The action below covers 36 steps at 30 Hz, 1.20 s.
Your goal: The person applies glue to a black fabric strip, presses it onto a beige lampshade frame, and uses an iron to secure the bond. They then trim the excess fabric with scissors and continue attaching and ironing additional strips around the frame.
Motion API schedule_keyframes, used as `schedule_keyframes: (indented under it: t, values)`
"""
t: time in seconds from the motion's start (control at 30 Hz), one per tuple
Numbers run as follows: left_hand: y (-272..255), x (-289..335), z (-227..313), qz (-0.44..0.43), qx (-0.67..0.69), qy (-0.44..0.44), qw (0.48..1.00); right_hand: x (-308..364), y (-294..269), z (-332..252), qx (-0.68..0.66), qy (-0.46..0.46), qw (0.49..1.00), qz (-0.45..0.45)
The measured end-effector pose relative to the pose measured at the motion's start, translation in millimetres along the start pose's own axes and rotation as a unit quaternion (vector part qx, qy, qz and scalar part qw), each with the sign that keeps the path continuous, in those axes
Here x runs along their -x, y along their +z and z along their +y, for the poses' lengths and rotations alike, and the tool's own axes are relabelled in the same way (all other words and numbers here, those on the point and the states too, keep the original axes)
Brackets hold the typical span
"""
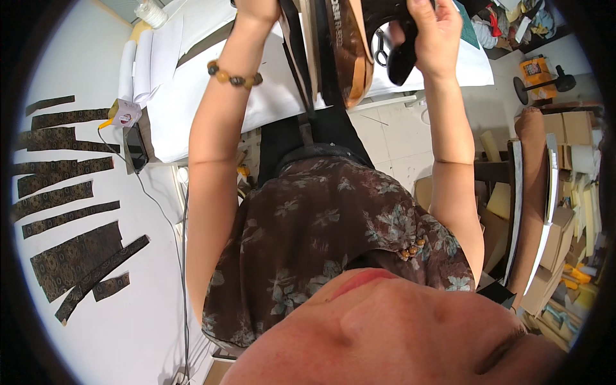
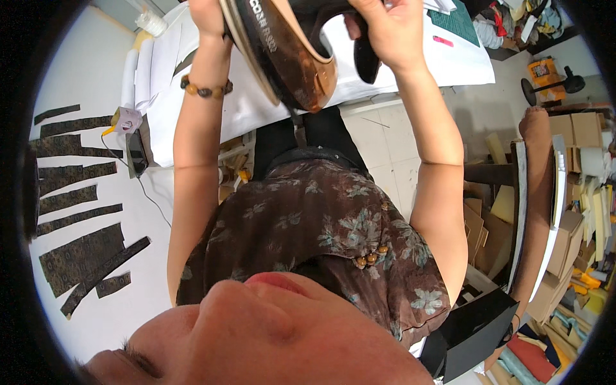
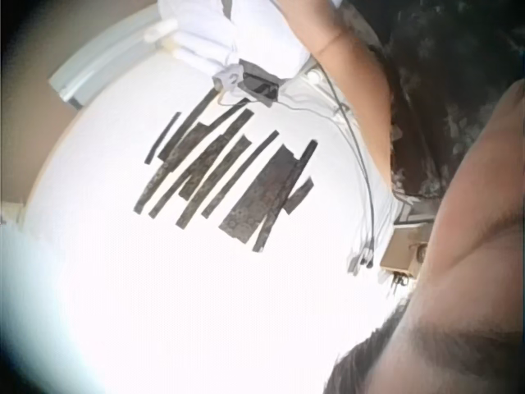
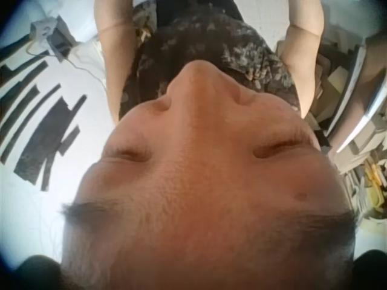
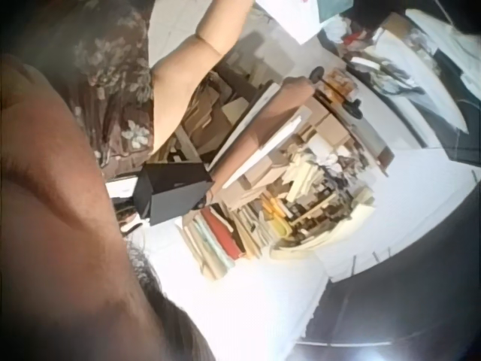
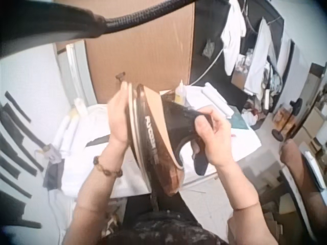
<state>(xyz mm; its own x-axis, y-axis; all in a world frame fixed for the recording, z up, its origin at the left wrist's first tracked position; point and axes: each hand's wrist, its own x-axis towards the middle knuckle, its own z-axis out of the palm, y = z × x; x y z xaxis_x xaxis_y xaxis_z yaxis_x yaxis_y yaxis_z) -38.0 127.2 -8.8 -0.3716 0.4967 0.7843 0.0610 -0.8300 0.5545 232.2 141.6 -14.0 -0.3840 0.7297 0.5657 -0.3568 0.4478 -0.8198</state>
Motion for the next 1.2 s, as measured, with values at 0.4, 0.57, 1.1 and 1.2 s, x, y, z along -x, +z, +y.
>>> schedule_keyframes:
  t: [0.4,0.57,1.1,1.2]
  values:
    - [-25,-1,-17,0.062,0.004,-0.266,0.962,-48,-34,-21,0.020,0.121,0.992,-0.023]
    - [-27,21,-55,0.092,0.025,-0.287,0.953,-67,-22,11,0.021,0.227,0.970,-0.079]
    - [-29,72,-74,0.134,0.063,-0.314,0.938,-76,40,44,0.041,0.349,0.932,-0.086]
    - [-28,71,-67,0.130,0.074,-0.313,0.938,-69,48,43,0.071,0.343,0.933,-0.086]
